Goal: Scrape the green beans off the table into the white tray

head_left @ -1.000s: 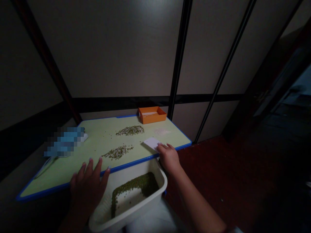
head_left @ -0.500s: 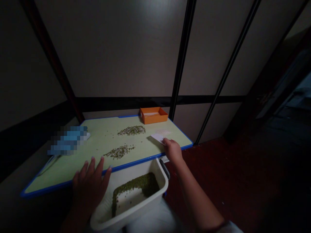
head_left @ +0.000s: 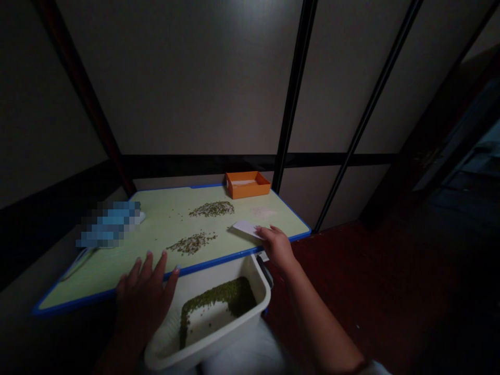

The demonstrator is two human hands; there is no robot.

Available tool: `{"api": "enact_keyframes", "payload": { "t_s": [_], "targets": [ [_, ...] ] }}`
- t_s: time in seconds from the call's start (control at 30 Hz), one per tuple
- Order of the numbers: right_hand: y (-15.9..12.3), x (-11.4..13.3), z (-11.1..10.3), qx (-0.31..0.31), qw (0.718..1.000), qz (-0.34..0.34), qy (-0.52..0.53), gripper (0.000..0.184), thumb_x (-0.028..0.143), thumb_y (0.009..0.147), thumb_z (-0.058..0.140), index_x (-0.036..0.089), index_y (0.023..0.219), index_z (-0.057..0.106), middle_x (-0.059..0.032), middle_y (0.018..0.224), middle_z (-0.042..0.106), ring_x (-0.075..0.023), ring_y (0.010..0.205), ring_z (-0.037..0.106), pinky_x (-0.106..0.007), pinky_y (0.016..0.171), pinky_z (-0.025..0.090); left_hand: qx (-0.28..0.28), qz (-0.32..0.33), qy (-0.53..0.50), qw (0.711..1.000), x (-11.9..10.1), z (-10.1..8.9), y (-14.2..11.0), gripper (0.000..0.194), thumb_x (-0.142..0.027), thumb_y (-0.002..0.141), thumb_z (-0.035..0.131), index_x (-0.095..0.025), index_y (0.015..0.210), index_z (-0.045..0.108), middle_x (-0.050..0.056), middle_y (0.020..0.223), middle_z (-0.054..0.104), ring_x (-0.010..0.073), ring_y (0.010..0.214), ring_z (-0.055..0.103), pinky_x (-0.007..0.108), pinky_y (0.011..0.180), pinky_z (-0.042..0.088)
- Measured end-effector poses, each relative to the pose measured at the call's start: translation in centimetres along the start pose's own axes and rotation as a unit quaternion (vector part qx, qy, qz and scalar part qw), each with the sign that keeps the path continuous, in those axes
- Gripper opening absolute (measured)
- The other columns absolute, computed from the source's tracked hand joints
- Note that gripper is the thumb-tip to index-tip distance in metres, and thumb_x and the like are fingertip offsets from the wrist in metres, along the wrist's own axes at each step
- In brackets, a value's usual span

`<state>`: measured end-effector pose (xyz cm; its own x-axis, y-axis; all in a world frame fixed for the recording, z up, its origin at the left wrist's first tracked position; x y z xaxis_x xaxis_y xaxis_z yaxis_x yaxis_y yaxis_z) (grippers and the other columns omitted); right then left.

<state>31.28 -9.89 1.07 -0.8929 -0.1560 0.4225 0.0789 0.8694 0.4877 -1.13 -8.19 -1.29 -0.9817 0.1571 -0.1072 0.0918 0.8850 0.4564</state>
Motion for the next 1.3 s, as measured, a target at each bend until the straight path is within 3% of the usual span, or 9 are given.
{"api": "enact_keyframes", "payload": {
  "t_s": [0.1,0.23,0.57,0.93,1.07,1.3],
  "targets": [
    [0.2,-0.9,-0.2,-0.035,0.999,0.031,0.020,0.027,0.014,0.086,0.049,0.023,0.100,0.071,-0.0064,0.105,0.080,-0.0187,0.094,0.073,-0.028,0.085,0.053,-0.005,0.002,-0.001,1.000,0.2,0.1,-0.1,0.064,-0.044,0.098,0.022,-0.009,0.141,0.054,0.027,0.153,0.049,0.0426,0.146,0.041,0.063,0.117,0.033],
    [1.0,-1.6,-0.2,-0.084,0.993,0.079,0.035,0.026,0.030,0.094,0.041,0.022,0.088,0.065,-0.0045,0.077,0.073,-0.0183,0.069,0.066,-0.024,0.064,0.046,-0.008,0.001,-0.006,1.000,0.3,0.3,-0.1,0.063,-0.044,0.097,0.025,-0.011,0.140,0.056,0.026,0.152,0.050,0.0424,0.145,0.042,0.063,0.116,0.034],
    [2.5,0.9,1.4,-0.081,0.992,0.082,0.055,0.021,0.034,0.092,0.043,0.025,0.084,0.061,-0.0006,0.068,0.066,-0.0172,0.062,0.058,-0.023,0.061,0.039,0.000,-0.006,-0.011,1.000,0.1,0.0,-0.1,0.066,-0.047,0.096,0.023,-0.010,0.140,0.056,0.026,0.152,0.049,0.0426,0.146,0.040,0.063,0.118,0.031],
    [3.2,4.3,2.6,-0.031,0.996,0.022,0.079,0.019,0.033,0.092,0.047,0.024,0.088,0.063,-0.0023,0.073,0.070,-0.0183,0.065,0.062,-0.024,0.063,0.040,0.007,-0.013,-0.018,1.000,-0.1,-0.1,-0.2,0.062,-0.044,0.097,0.026,-0.011,0.141,0.054,0.026,0.153,0.049,0.0411,0.147,0.039,0.063,0.118,0.031],
    [3.0,4.2,2.8,-0.040,0.995,0.014,0.092,0.019,0.034,0.092,0.047,0.024,0.089,0.063,-0.0025,0.074,0.070,-0.0180,0.067,0.063,-0.023,0.064,0.041,0.010,-0.010,-0.017,1.000,-0.1,-0.1,-0.2,0.064,-0.045,0.097,0.025,-0.010,0.141,0.055,0.026,0.153,0.048,0.0424,0.147,0.040,0.063,0.117,0.032],
    [1.6,2.4,1.5,-0.106,0.988,0.055,0.097,0.034,0.045,0.094,0.038,0.021,0.093,0.063,-0.0060,0.070,0.068,-0.0204,0.061,0.062,-0.026,0.059,0.041,0.007,-0.003,-0.012,1.000,0.1,0.4,-0.2,0.067,-0.047,0.096,0.024,-0.007,0.141,0.054,0.028,0.153,0.048,0.0454,0.144,0.041,0.065,0.116,0.031]
  ]
}}
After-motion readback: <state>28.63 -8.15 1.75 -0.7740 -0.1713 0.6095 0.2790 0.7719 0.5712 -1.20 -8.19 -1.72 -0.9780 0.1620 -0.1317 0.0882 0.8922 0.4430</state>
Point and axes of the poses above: each hand's wrist, its own y-axis towards the middle knuckle, its own z-axis out of the palm, x = y × z, the point moved 3 cm from there along y, towards the middle knuckle
